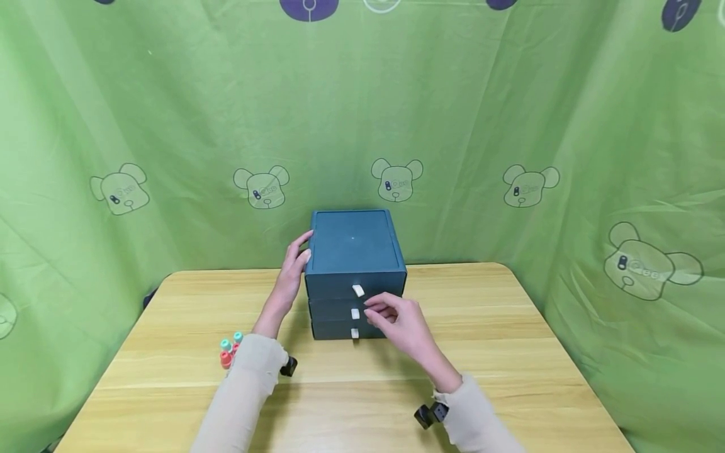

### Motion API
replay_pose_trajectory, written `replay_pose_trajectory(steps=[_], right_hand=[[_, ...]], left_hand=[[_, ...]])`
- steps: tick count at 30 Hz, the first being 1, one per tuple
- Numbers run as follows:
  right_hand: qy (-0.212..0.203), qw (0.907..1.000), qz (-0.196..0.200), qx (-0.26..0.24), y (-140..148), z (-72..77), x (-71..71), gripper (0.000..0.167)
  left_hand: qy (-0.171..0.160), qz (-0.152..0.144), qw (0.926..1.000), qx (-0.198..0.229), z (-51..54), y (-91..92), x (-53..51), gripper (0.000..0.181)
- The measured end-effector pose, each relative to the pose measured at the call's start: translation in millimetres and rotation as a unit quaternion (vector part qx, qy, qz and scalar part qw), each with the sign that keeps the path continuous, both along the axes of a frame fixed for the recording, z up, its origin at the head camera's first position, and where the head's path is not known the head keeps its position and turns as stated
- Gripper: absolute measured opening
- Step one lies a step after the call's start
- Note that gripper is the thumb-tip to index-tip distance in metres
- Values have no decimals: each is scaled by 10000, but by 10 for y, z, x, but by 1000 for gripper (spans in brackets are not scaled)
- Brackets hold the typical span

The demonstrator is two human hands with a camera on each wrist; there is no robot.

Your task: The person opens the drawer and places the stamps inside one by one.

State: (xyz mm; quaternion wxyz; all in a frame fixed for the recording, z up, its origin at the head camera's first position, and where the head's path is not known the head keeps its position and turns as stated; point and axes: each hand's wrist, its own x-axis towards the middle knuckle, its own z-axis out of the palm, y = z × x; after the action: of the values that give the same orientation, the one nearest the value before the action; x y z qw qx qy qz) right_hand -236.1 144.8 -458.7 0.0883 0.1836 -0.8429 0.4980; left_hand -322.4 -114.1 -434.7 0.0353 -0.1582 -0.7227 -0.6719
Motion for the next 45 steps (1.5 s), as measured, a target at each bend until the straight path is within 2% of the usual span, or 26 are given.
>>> replay_pose_trajectory(steps=[6,11,25,28,32,34,38,41,45], right_hand=[[-269,9996,97,-34,-44,-182,-45,17],[-513,9986,27,-121,-102,-302,-83,21],[-433,9964,-28,-726,-262,-457,-121,13],[-546,9949,-83,-845,-274,-471,-116,13],[-612,9936,-72,-949,-280,-484,-128,13],[-605,9933,-46,-987,-281,-481,-136,13],[-652,9928,-51,-1001,-280,-465,-144,14],[-686,9929,-52,-973,-276,-455,-146,14],[-662,9935,-28,-925,-267,-452,-154,13]], left_hand=[[30,5,10000,-31,-1,2,3,55],[27,34,10000,-35,-13,8,-2,54],[44,8,9999,-117,10,-2,24,55],[96,57,9998,-160,-77,-8,-53,54],[546,261,9980,-160,-210,-3,-188,50],[880,405,9951,-174,-219,4,-204,46],[1429,631,9870,-377,-206,10,-167,39],[1722,579,9815,-608,-210,3,-103,39],[2074,500,9706,-1113,-268,-13,-45,46]])
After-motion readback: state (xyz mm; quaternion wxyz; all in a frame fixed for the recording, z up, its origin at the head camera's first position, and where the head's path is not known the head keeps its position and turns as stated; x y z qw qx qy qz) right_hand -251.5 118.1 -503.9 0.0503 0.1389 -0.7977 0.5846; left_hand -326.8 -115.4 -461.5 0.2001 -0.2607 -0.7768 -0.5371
